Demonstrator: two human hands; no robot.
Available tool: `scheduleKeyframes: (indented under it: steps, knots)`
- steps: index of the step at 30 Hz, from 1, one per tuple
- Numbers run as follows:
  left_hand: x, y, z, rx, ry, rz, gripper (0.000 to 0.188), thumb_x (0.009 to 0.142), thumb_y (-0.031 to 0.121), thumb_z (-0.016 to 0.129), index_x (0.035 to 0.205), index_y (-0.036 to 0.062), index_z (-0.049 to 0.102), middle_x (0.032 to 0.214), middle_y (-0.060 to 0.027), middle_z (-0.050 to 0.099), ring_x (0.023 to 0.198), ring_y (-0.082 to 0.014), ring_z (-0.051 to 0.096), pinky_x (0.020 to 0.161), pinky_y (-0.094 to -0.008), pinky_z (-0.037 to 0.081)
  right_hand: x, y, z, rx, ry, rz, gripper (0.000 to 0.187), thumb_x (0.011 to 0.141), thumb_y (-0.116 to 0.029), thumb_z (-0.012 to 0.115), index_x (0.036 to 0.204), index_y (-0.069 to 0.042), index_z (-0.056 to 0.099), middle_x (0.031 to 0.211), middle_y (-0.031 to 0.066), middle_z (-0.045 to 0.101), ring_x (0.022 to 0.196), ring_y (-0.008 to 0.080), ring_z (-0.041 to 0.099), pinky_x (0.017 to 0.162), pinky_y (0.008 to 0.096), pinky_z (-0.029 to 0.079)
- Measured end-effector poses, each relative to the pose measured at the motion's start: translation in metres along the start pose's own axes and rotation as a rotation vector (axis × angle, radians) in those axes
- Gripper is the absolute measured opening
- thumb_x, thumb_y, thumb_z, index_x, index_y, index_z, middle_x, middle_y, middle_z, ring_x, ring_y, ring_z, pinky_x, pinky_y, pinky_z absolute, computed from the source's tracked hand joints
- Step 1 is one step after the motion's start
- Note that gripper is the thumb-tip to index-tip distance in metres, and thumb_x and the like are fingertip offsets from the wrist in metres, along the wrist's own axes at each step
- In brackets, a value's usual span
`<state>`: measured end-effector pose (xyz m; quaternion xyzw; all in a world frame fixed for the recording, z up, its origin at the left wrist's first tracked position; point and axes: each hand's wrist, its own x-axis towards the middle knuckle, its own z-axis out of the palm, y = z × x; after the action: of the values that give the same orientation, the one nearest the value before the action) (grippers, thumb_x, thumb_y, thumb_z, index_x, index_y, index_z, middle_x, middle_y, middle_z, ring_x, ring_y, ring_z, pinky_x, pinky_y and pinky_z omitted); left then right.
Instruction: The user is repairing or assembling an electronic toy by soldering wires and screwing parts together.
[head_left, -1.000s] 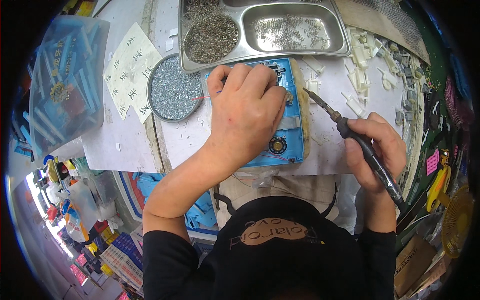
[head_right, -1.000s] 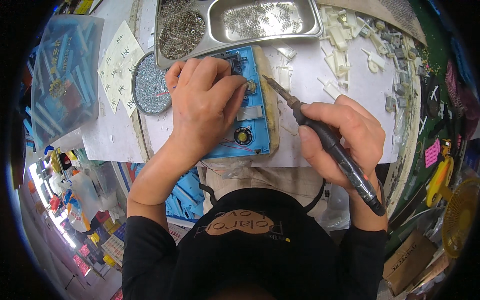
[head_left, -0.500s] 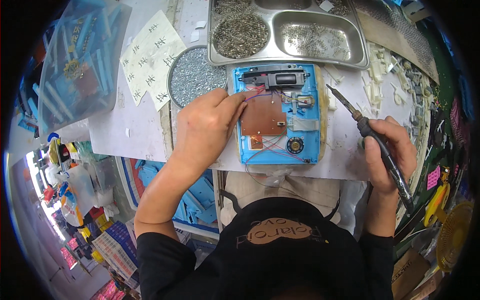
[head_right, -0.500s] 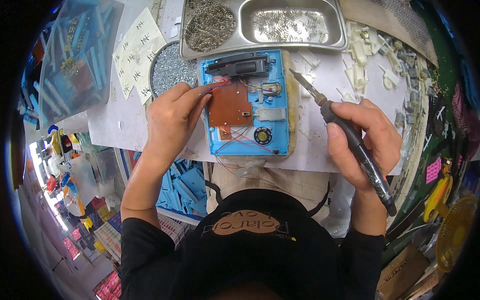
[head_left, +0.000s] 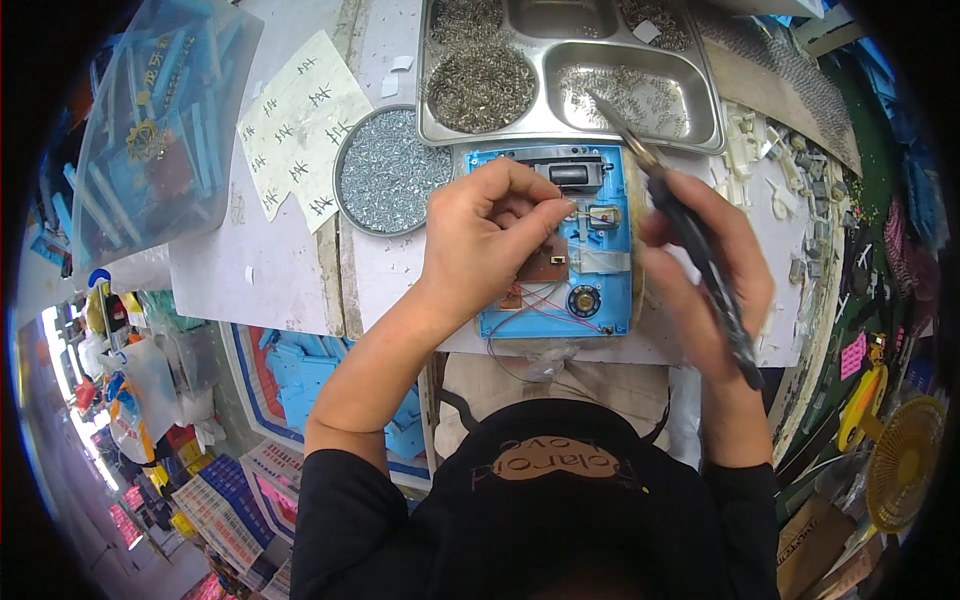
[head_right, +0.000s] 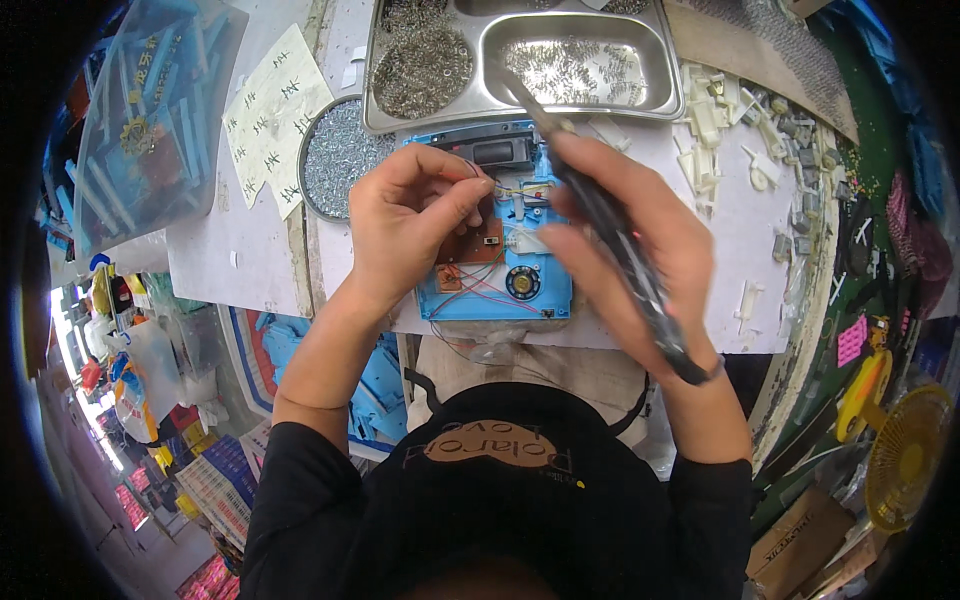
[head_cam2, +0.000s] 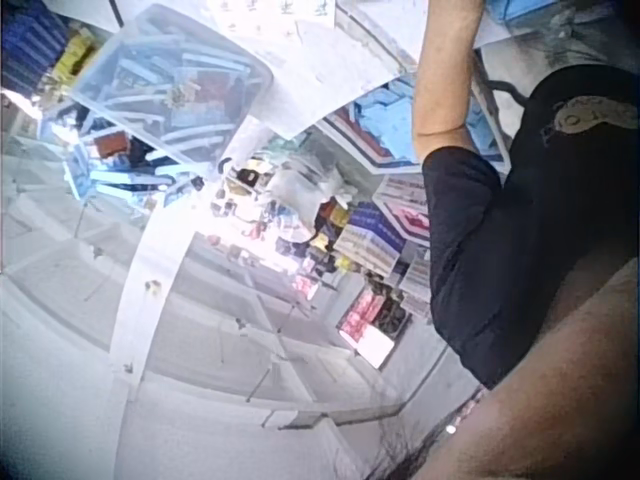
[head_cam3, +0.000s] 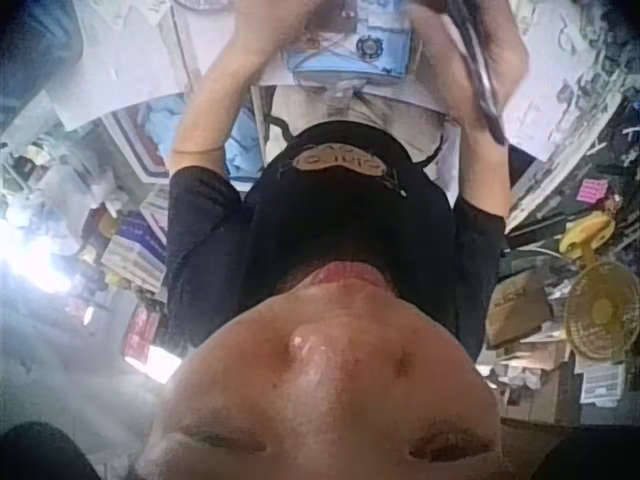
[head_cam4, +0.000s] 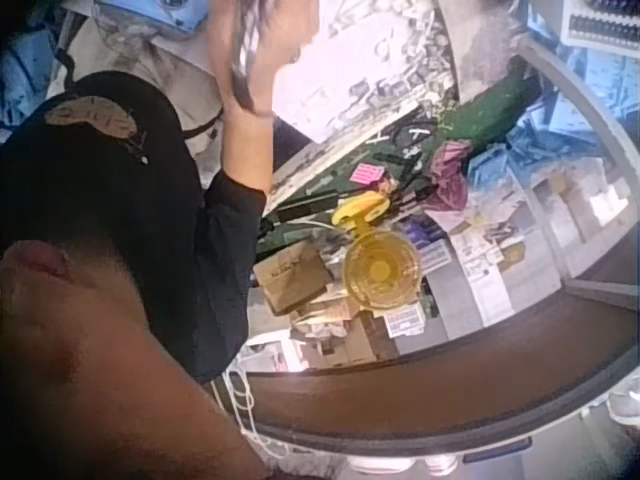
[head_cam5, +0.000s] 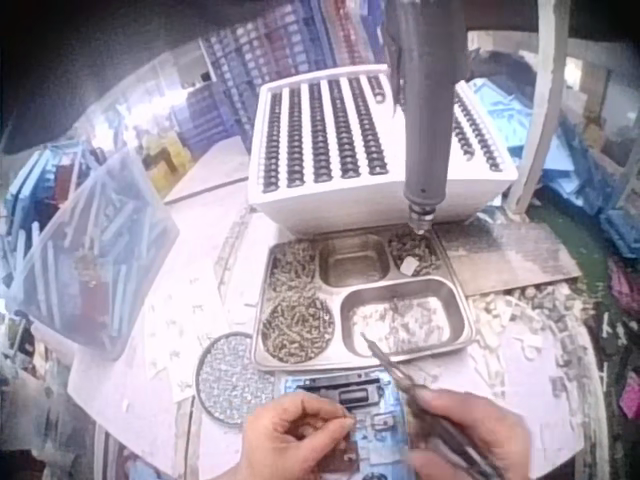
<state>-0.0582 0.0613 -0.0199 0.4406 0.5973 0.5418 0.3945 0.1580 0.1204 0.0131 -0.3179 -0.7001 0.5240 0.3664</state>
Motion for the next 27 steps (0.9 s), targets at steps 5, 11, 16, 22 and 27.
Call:
scheduleKeyframes:
  steps: [5,11,16,22,27]
  knots:
    - [-0.002,0.001,-0.003,-0.004,0.008,-0.046,0.009,0.089,0.003,0.078,0.092,-0.0016,0.071,0.078,-0.0046,0.074,0.064,-0.0059,0.068,0.057,-0.0212,0.055,0.035,0.009,0.03,-0.052,-0.041,-0.094,0.06,0.089,0.005,0.07,0.146,-0.005,0.053,0.122,0.0105,0.067,0.108,0.0157,0.068,0.097,0.031,0.054]
    - [-0.004,0.011,-0.006,0.17,-0.036,-0.007,0.008,0.091,0.003,0.075,0.099,-0.0011,0.074,0.085,-0.0049,0.073,0.068,-0.0068,0.067,0.061,-0.0215,0.053,0.048,0.02,0.048,-0.076,0.057,-0.226,0.055,0.085,0.006,0.071,0.137,-0.01,0.063,0.107,0.0115,0.071,0.092,0.021,0.071,0.081,0.0319,0.056]
    - [0.002,0.007,-0.012,0.322,-0.014,0.227,0.009,0.088,0.005,0.077,0.095,-0.0001,0.075,0.082,-0.0079,0.072,0.068,-0.011,0.067,0.062,-0.0261,0.053,0.043,0.021,0.048,-0.15,0.077,-0.24,0.055,0.084,0.007,0.072,0.135,-0.008,0.063,0.104,0.0114,0.07,0.088,0.0215,0.069,0.08,0.0321,0.056]
    - [0.002,0.011,-0.013,0.307,-0.024,0.109,0.01,0.082,0.005,0.077,0.088,-0.0014,0.072,0.093,-0.0086,0.06,0.072,-0.0158,0.059,0.066,-0.0302,0.051,0.032,0.027,0.04,-0.29,0.096,-0.397,0.053,0.082,0.003,0.078,0.132,-0.005,0.065,0.102,0.0106,0.069,0.084,0.0214,0.067,0.078,0.031,0.055]
    - [0.004,-0.003,-0.011,0.464,0.001,0.303,0.005,0.082,0.0,0.074,0.085,-0.0014,0.069,0.106,-0.0077,0.055,0.072,-0.0086,0.056,0.064,-0.0214,0.047,0.016,0.014,-0.003,-0.253,0.116,-0.348,0.042,0.083,-0.002,0.081,0.122,0.0,0.068,0.101,0.0128,0.07,0.088,0.0199,0.066,0.079,0.0284,0.053]
